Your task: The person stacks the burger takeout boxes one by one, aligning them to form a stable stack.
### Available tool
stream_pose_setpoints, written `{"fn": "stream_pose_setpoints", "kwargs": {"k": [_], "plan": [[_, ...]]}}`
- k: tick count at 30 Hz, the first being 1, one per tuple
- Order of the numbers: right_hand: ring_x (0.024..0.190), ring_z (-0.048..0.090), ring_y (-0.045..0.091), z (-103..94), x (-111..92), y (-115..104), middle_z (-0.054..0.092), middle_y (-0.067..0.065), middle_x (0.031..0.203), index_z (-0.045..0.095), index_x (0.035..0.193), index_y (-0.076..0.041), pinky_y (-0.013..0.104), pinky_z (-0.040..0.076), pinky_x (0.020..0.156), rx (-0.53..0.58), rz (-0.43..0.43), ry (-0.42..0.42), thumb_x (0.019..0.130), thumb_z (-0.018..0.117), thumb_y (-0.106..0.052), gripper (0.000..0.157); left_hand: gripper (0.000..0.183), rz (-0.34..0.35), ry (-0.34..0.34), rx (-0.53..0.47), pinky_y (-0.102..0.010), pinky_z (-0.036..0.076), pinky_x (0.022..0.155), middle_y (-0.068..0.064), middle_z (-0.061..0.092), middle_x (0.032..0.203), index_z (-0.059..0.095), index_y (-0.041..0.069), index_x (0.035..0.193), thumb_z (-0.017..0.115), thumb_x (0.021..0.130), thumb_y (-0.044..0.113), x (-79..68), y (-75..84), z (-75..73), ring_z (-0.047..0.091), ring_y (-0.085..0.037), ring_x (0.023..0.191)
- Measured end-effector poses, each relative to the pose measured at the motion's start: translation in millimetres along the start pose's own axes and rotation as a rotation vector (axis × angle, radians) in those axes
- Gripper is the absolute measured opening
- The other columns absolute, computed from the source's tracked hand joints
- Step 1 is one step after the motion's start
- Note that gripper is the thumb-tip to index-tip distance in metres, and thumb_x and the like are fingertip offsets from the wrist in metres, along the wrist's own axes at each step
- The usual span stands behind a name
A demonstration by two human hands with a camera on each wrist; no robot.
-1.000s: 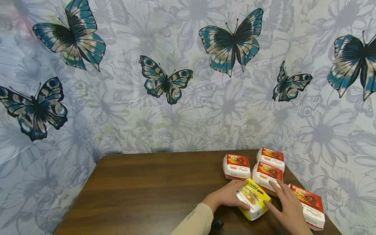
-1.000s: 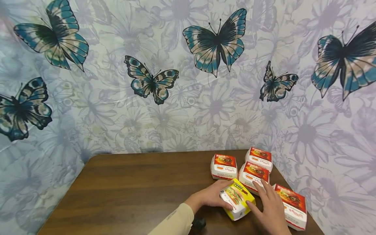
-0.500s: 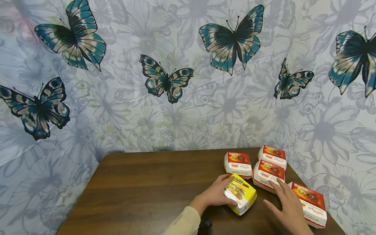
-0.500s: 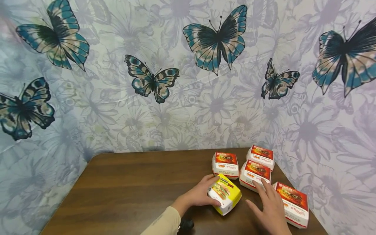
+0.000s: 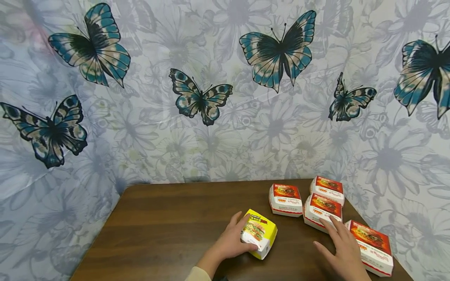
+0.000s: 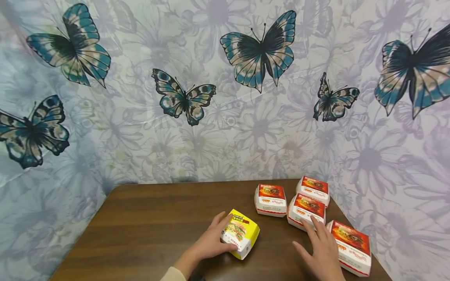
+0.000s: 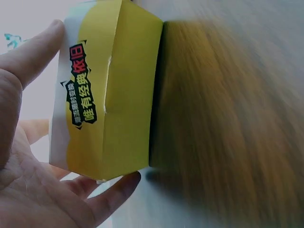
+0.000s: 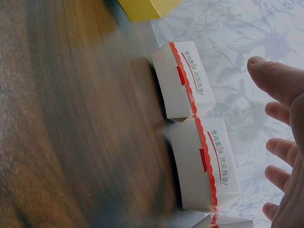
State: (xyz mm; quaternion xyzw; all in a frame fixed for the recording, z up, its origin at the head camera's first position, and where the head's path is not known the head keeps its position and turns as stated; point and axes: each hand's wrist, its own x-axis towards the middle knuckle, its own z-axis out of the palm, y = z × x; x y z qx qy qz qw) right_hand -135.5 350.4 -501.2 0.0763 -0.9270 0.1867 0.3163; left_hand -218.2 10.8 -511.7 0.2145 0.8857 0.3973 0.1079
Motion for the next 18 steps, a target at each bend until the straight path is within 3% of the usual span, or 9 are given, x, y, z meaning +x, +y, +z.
{"fn": "stream_pose_setpoints", "kwargs": {"k": [8,18], "plan": [[0.116,0.047,0.046,1.5,-2.4,-1.7,0.049,0.026,0.138,0.058,0.136,-0.010,0.061,0.035,0.087,-0.014,-0.016,-0.006,0.067,0.089,-0.027,0.078,0.100,-0.057,0.141,0.000,-0.066,0.042,0.098,-0.020,0.020,0.163,0.032,0.021,0.157,0.083,0.076,0.050,-28.5,-15.0,-19.1,0.034,-0.049,0.141],[0.116,0.047,0.051,4.7,-5.2,0.2,0.049,0.029,0.137,0.057,0.137,-0.008,0.062,0.034,0.090,0.012,-0.011,-0.002,0.070,0.088,-0.028,0.077,0.102,-0.180,0.360,0.067,-0.066,0.042,0.097,-0.025,0.025,0.159,0.037,0.016,0.154,0.086,0.071,0.050,-59.2,-24.6,-26.1,0.041,-0.050,0.132]]}}
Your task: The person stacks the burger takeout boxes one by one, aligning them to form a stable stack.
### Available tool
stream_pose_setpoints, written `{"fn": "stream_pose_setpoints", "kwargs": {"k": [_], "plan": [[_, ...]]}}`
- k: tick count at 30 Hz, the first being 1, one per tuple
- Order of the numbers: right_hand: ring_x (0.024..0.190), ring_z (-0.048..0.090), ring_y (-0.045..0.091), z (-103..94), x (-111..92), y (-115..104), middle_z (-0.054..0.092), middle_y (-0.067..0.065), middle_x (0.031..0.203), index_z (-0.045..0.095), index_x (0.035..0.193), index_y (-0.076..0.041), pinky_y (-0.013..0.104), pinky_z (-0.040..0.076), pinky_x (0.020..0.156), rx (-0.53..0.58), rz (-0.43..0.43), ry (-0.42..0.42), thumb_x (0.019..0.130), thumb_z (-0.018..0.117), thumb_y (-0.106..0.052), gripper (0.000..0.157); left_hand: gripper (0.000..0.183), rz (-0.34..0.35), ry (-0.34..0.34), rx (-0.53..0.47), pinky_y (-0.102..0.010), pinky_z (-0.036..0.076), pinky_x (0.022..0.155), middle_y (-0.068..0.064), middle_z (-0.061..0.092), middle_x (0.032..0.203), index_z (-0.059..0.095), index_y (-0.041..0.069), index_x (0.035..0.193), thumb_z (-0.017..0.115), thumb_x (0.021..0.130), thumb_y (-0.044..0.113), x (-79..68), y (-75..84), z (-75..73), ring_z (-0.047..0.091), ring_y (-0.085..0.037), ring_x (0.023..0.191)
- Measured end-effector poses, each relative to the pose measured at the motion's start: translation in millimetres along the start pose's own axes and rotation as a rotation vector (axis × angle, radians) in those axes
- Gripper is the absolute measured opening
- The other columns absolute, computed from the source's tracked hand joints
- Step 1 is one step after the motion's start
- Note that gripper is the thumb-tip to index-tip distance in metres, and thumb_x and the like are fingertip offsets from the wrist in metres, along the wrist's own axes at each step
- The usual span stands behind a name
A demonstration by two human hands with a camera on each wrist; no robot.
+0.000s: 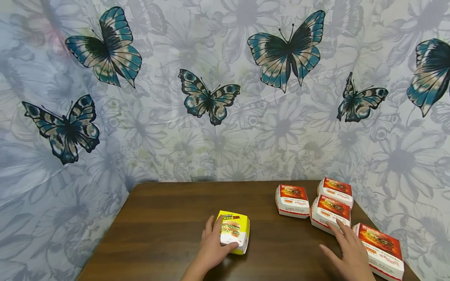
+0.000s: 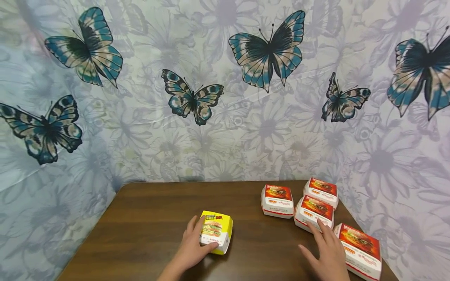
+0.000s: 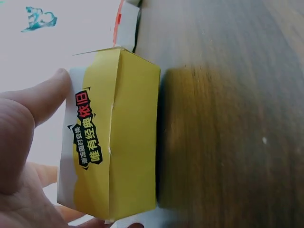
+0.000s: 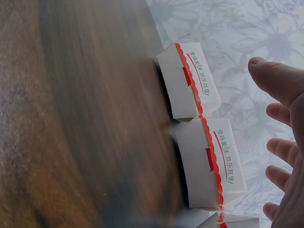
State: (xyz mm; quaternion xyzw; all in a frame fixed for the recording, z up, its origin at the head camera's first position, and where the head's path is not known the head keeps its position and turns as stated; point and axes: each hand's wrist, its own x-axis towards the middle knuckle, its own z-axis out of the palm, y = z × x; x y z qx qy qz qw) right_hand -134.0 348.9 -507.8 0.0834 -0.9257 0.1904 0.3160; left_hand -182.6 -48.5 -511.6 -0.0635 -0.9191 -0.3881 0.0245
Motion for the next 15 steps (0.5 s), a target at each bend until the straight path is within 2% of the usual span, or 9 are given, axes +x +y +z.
{"fn": "stream_pose_setpoints", "kwargs": {"k": [3,8,15], "plan": [[0.116,0.046,0.052,0.9,-1.0,1.5,0.049,0.029,0.138,0.056,0.138,-0.008,0.065,0.034,0.092,-0.005,0.002,-0.006,0.071,0.087,-0.030,0.077,0.102,-0.024,0.023,0.028,-0.065,0.042,0.097,-0.025,0.024,0.160,0.038,0.017,0.154,0.086,0.071,0.053,-4.6,-1.7,-2.8,0.042,-0.048,0.131],[0.116,0.047,0.051,1.9,-1.6,2.5,0.050,0.028,0.137,0.057,0.136,-0.008,0.063,0.034,0.091,-0.022,0.001,-0.008,0.071,0.088,-0.032,0.076,0.102,-0.065,0.017,0.058,-0.063,0.044,0.095,-0.024,0.021,0.161,0.039,0.019,0.154,0.083,0.071,0.060,-12.5,-2.9,-6.4,0.042,-0.042,0.127],[0.115,0.047,0.052,-0.9,0.0,2.5,0.049,0.030,0.137,0.055,0.139,-0.008,0.062,0.034,0.089,-0.016,0.001,-0.010,0.072,0.087,-0.029,0.077,0.103,-0.063,0.051,0.177,-0.058,0.044,0.085,-0.021,0.028,0.158,0.042,0.022,0.152,0.079,0.068,0.070,-20.0,-1.8,-8.0,0.048,-0.036,0.118]]}}
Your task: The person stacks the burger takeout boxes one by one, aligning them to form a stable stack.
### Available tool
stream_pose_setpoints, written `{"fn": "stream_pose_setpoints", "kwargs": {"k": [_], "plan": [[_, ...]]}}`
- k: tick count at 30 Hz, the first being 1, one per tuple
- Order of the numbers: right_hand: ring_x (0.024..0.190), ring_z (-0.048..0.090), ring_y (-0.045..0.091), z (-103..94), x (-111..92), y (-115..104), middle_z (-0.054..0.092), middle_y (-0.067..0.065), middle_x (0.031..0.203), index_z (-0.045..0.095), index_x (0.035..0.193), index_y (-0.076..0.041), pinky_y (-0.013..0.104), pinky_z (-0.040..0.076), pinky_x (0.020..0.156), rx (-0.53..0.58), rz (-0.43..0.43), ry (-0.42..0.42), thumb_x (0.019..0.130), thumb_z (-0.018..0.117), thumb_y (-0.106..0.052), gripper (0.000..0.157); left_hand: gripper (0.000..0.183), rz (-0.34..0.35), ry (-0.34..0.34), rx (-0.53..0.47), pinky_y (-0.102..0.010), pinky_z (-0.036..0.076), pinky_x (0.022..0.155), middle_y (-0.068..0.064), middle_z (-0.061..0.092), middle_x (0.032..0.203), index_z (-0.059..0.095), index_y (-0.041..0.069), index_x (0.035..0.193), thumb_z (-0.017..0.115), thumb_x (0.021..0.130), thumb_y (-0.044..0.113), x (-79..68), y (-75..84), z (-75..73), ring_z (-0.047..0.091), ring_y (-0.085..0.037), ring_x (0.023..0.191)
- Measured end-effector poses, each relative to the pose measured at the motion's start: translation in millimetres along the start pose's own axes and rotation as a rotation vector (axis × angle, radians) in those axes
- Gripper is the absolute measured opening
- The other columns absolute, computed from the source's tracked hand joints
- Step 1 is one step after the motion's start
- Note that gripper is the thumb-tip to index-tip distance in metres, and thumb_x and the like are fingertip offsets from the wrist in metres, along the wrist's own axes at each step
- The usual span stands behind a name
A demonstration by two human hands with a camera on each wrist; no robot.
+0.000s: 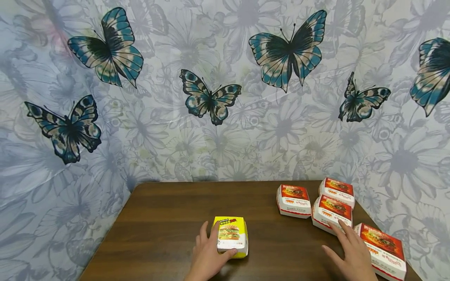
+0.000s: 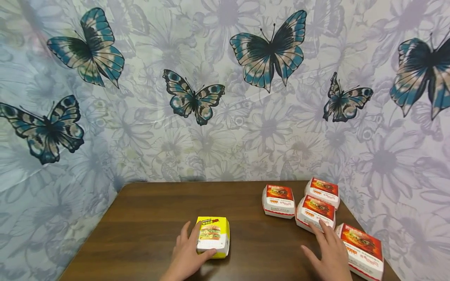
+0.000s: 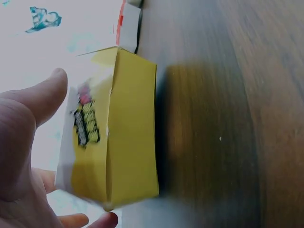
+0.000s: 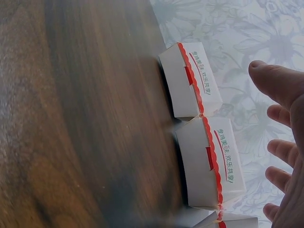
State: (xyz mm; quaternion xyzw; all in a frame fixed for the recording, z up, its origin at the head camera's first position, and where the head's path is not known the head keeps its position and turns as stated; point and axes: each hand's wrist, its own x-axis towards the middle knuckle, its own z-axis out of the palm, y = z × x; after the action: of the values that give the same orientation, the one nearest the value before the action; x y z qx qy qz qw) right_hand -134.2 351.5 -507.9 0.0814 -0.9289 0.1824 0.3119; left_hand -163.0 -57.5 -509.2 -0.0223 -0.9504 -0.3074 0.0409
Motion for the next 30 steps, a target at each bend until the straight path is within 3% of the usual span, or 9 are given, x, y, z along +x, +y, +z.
{"fn": "stream_pose_setpoints", "kwargs": {"k": [10,15,18,24,30], "plan": [[0.109,0.049,0.053,-10.1,-3.2,11.4,0.048,0.032,0.135,0.053,0.139,-0.007,0.061,0.035,0.085,-0.020,0.013,0.031,0.072,0.087,-0.032,0.080,0.124,0.027,-0.028,-0.109,-0.066,0.041,0.094,-0.021,0.032,0.156,0.028,0.010,0.157,0.086,0.061,0.065,6.1,-10.5,0.1,0.044,-0.043,0.130],[0.101,0.053,0.051,-19.9,-8.1,26.5,0.049,0.034,0.131,0.054,0.138,-0.004,0.061,0.039,0.077,-0.073,-0.002,0.075,0.070,0.087,-0.042,0.084,0.134,0.043,-0.178,-0.226,-0.076,0.028,0.103,-0.021,0.023,0.163,0.011,0.012,0.161,0.089,0.063,0.057,14.7,-21.1,-12.3,0.029,-0.051,0.143],[0.105,0.049,0.053,-29.7,-8.9,37.4,0.046,0.035,0.135,0.050,0.141,-0.003,0.064,0.036,0.082,-0.077,0.063,0.038,0.073,0.086,-0.041,0.086,0.136,0.078,-0.259,-0.262,-0.077,0.024,0.106,-0.022,0.014,0.165,0.004,0.010,0.161,0.089,0.066,0.054,19.8,-28.1,-14.7,0.021,-0.052,0.147],[0.117,0.035,0.063,-49.1,-8.3,67.1,0.028,0.043,0.145,0.027,0.152,0.003,0.074,0.030,0.087,-0.079,0.266,-0.109,0.082,0.080,-0.036,0.096,0.136,0.141,-0.323,-0.377,-0.072,0.020,0.112,-0.024,0.004,0.166,-0.001,0.003,0.160,0.091,0.069,0.044,27.3,-37.9,-6.3,0.011,-0.048,0.151],[0.117,0.033,0.066,-49.3,-19.4,96.7,0.029,0.049,0.139,0.025,0.148,0.013,0.074,0.030,0.087,-0.065,0.351,-0.109,0.084,0.076,-0.037,0.096,0.134,0.148,-0.411,-0.528,-0.072,0.020,0.112,-0.025,-0.001,0.166,-0.008,0.011,0.160,0.091,0.072,0.030,33.2,-43.6,-4.2,0.009,-0.050,0.150]]}}
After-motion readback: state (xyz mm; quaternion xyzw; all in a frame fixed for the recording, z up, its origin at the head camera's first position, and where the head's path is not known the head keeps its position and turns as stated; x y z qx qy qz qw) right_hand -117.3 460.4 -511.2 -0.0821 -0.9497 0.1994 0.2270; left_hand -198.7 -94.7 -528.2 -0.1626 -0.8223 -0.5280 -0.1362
